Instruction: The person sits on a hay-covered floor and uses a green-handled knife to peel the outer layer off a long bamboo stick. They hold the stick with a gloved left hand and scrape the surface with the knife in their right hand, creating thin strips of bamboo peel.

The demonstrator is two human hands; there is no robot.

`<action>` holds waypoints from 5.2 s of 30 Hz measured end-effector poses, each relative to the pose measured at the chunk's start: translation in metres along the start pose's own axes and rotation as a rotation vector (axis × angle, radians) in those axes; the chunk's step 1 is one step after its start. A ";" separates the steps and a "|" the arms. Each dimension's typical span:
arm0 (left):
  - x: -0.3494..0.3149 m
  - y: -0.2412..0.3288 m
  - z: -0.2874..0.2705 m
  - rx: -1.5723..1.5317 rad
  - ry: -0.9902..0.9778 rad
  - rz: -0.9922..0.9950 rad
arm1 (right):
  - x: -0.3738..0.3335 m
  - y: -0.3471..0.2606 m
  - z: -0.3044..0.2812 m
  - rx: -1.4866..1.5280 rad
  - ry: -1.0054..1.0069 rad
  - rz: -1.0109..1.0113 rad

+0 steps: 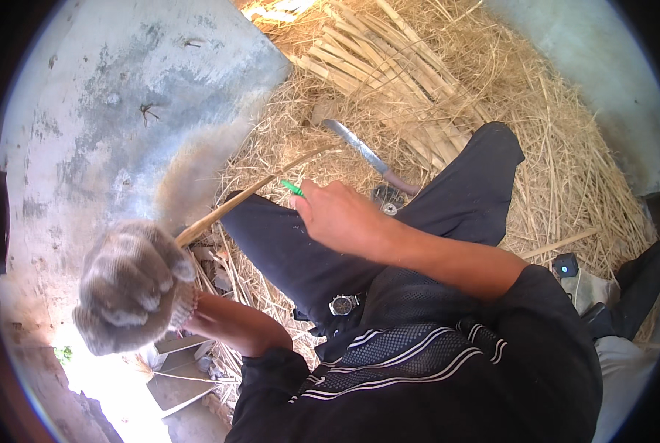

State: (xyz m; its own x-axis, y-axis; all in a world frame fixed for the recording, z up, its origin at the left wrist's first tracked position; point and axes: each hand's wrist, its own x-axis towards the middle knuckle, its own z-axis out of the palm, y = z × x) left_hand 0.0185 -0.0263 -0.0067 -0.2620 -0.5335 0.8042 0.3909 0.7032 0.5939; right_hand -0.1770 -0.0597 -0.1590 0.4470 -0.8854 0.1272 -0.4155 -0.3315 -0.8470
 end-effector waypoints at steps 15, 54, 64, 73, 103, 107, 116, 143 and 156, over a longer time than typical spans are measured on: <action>-0.011 0.011 -0.019 0.055 0.026 -0.103 | -0.023 -0.072 -0.025 0.049 -0.110 -0.183; 0.001 0.005 -0.030 0.131 -0.181 -0.039 | 0.014 0.041 0.026 -0.087 0.040 0.105; 0.016 0.006 -0.006 0.214 -0.024 -0.038 | 0.026 0.062 0.034 -0.022 -0.014 0.136; 0.019 0.008 0.003 0.253 0.189 -0.068 | 0.047 0.077 0.044 -0.258 -0.158 -0.162; 0.038 -0.013 0.010 0.335 0.538 -0.022 | 0.059 0.055 0.028 0.011 -0.097 0.126; 0.034 -0.007 0.016 0.334 0.618 -0.026 | 0.065 0.044 0.030 0.016 -0.071 0.013; 0.034 -0.006 -0.007 0.350 0.581 0.048 | 0.061 0.000 0.044 -0.094 0.178 -0.203; 0.032 -0.005 0.014 0.167 0.401 -0.002 | 0.033 0.055 0.026 -0.131 -0.056 0.159; 0.033 -0.007 0.015 0.275 0.487 0.001 | 0.053 0.067 0.030 -0.107 -0.124 0.104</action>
State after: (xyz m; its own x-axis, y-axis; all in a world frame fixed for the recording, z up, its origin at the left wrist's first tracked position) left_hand -0.0061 -0.0411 0.0159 0.2012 -0.6426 0.7393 0.1289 0.7655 0.6304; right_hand -0.1572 -0.1191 -0.2245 0.4890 -0.8718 -0.0287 -0.5432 -0.2786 -0.7920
